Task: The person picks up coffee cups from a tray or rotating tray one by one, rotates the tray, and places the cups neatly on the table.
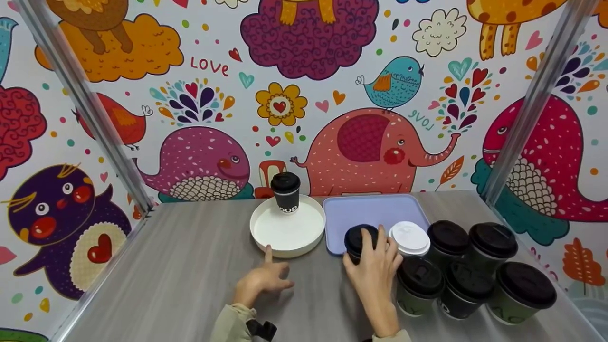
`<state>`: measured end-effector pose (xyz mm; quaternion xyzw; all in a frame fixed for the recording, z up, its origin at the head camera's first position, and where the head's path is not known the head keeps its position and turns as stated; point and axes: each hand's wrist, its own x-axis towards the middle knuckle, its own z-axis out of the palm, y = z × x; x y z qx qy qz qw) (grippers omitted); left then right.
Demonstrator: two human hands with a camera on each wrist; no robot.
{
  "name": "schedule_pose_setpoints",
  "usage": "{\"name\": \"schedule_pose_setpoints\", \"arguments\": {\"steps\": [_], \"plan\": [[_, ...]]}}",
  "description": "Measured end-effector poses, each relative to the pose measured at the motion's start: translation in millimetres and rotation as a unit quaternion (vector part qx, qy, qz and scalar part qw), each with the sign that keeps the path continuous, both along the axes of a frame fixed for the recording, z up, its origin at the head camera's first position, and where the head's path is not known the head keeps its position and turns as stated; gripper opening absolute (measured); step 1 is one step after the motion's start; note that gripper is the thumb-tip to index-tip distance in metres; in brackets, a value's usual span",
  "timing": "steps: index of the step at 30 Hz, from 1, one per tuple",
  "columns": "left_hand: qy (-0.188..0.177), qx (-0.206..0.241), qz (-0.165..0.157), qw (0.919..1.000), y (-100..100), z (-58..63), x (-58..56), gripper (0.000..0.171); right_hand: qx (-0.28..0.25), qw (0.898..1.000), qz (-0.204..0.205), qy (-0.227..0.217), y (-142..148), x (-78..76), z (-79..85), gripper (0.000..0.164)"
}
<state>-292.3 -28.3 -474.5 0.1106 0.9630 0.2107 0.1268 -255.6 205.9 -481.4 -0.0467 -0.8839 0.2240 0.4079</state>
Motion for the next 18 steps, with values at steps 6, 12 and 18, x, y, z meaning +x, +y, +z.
{"name": "schedule_pose_setpoints", "arguments": {"steps": [6,12,18], "plan": [[0.004,-0.015,-0.012,0.9998,10.9,0.4,4.5,0.046,-0.006,0.998,0.035,0.059,-6.5,0.0,5.2,0.056],[0.021,-0.060,-0.018,0.9978,23.0,-2.4,8.6,0.051,-0.014,0.996,0.048,0.073,-12.7,0.5,4.8,0.053],[0.023,-0.066,-0.024,0.9973,29.1,-3.6,11.8,0.056,-0.020,0.996,0.052,0.068,-15.9,0.8,4.4,0.051]]}}
